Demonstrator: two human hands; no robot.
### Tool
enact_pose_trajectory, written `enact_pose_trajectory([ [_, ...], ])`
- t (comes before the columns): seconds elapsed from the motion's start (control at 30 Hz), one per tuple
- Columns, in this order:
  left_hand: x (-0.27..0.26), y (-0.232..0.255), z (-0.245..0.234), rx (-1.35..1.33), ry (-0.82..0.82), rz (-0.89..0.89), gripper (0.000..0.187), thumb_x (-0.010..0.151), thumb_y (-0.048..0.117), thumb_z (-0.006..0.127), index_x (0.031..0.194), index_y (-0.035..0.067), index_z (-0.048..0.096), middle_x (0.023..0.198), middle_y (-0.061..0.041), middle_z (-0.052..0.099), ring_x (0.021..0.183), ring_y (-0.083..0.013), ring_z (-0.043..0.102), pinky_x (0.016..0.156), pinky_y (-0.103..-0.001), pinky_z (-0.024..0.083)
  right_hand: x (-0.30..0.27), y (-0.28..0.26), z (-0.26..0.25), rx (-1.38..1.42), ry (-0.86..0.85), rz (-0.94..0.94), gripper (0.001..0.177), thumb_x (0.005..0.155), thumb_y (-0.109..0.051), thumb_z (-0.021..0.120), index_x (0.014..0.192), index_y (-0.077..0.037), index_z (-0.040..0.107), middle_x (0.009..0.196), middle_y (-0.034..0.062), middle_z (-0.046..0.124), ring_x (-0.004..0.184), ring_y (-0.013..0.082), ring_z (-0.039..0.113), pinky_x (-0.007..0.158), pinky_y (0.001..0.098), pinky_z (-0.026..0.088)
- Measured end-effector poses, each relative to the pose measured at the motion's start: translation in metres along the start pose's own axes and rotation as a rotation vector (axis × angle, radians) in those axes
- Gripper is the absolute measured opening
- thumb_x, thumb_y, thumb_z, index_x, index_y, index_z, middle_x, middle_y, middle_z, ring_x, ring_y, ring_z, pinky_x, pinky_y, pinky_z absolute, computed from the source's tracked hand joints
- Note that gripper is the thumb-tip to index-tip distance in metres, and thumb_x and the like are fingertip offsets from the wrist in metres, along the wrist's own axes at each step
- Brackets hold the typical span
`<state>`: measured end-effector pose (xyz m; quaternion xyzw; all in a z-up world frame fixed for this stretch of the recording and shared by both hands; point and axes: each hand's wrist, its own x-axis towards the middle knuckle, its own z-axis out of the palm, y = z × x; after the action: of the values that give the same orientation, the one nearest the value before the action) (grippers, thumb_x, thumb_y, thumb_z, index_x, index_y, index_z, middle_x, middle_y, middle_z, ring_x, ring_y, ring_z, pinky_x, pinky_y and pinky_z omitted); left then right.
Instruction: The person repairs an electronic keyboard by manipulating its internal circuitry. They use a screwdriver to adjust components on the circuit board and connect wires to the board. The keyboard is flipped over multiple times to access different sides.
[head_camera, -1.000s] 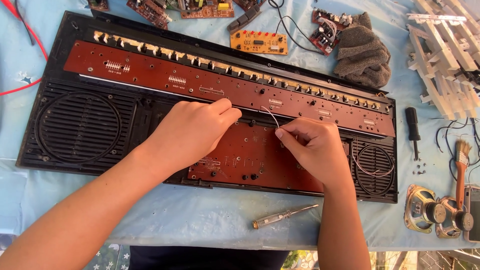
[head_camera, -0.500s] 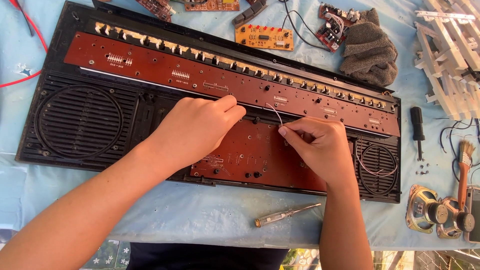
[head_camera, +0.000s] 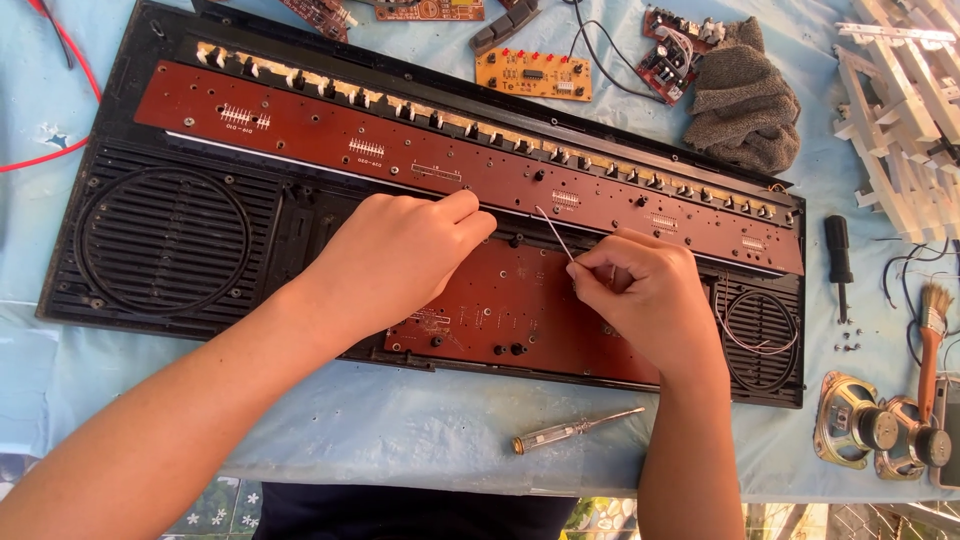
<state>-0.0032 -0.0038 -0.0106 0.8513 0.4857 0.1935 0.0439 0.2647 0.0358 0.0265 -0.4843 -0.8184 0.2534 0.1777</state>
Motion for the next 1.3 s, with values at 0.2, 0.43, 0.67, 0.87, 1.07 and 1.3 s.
enact_pose_trajectory([
  [0.2,0.0,0.0,0.0,-0.006,0.007,0.0,0.012,0.087,-0.002,0.069,0.091,0.01,0.069,0.083,0.0,0.061,0.055,-0.0196,0.065,0.05,-0.029,0.054,-0.008,-0.016,0.004,-0.311,0.005,-0.048,0.013,0.087,-0.012,0.076,0.077,-0.011,0.068,0.063,0.0054,0.057,0.049,0.0275,0.059,0.054,0.0373,0.052],
  [0.43,0.001,0.0,0.0,-0.015,0.006,-0.005,0.012,0.087,-0.001,0.069,0.09,0.01,0.069,0.082,0.0,0.061,0.055,-0.0218,0.066,0.05,-0.031,0.054,-0.011,-0.018,0.008,-0.495,0.013,-0.029,0.017,0.092,-0.022,0.073,0.081,-0.015,0.062,0.066,0.0048,0.054,0.057,0.033,0.064,0.056,0.0436,0.053],
  [0.67,0.003,0.002,-0.004,-0.028,0.002,-0.014,0.011,0.089,-0.001,0.068,0.09,0.01,0.068,0.081,0.0,0.06,0.055,-0.0238,0.066,0.051,-0.033,0.055,-0.011,-0.019,0.007,-0.524,-0.013,-0.023,0.017,0.095,-0.025,0.07,0.083,-0.018,0.062,0.067,0.0031,0.054,0.059,0.0319,0.065,0.056,0.0424,0.054],
  [0.87,0.003,0.003,-0.004,-0.032,-0.007,-0.024,0.01,0.091,0.001,0.066,0.093,0.011,0.068,0.082,0.0,0.06,0.057,-0.0251,0.067,0.052,-0.035,0.056,-0.013,-0.019,0.01,-0.497,-0.007,-0.001,0.015,0.097,-0.026,0.069,0.085,-0.018,0.064,0.069,0.0016,0.058,0.063,0.0303,0.068,0.057,0.0413,0.055],
  [1.07,0.003,0.002,-0.004,-0.022,0.002,-0.032,0.01,0.09,0.001,0.067,0.092,0.011,0.068,0.081,0.0,0.06,0.057,-0.0269,0.067,0.052,-0.036,0.055,-0.013,-0.022,0.008,-0.625,-0.012,0.003,0.015,0.099,-0.031,0.066,0.088,-0.022,0.068,0.069,-0.0005,0.057,0.058,0.0294,0.066,0.055,0.0394,0.054],
  [1.3,0.003,0.001,-0.002,-0.03,-0.01,-0.019,0.011,0.089,0.0,0.068,0.092,0.01,0.069,0.082,0.0,0.061,0.057,-0.0243,0.067,0.052,-0.033,0.055,-0.009,-0.016,0.0,-0.243,0.073,0.04,0.008,0.093,-0.02,0.074,0.1,-0.016,0.076,0.065,0.002,0.064,0.052,0.0225,0.062,0.055,0.0337,0.053],
])
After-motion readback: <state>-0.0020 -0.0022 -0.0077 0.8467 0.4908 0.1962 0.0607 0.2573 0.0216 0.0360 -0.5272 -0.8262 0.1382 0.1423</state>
